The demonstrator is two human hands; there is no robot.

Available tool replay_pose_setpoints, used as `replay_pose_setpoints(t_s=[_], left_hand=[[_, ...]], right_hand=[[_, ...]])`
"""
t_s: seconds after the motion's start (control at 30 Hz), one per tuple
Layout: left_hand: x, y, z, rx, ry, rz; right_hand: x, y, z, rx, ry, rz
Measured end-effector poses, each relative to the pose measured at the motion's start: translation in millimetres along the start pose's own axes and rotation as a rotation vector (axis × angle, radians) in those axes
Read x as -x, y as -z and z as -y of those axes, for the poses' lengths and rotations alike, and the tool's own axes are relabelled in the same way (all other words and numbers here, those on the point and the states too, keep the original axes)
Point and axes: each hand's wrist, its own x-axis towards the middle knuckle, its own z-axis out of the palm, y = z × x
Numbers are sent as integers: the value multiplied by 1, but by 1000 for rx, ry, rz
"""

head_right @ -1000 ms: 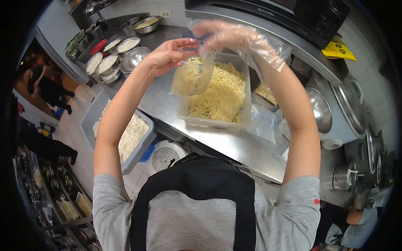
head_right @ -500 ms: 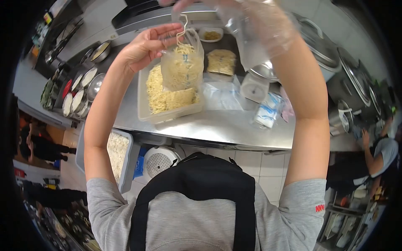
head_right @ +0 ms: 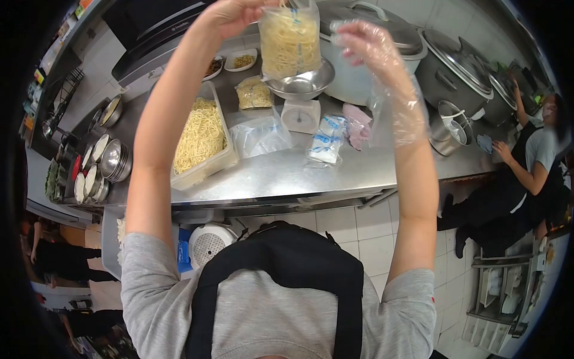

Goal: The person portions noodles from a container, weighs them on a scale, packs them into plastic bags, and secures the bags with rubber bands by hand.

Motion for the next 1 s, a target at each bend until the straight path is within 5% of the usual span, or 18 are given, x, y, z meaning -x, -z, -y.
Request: replay_pose_setpoints(t_s=[0.07,0.13,0.3,1.0], left_hand=[[-17,9,34,-69,28,56],[-20,2,61,-212,33,-107],[10,-15,79,-312,74,-51],[76,-37,97,-581,75,13]], right_hand=[[11,8,-25,74,-198,110],[22,9,-49,56,-240,115],[37,1,-73,25,-352,140],[40,-15,-86,92,-350,200]])
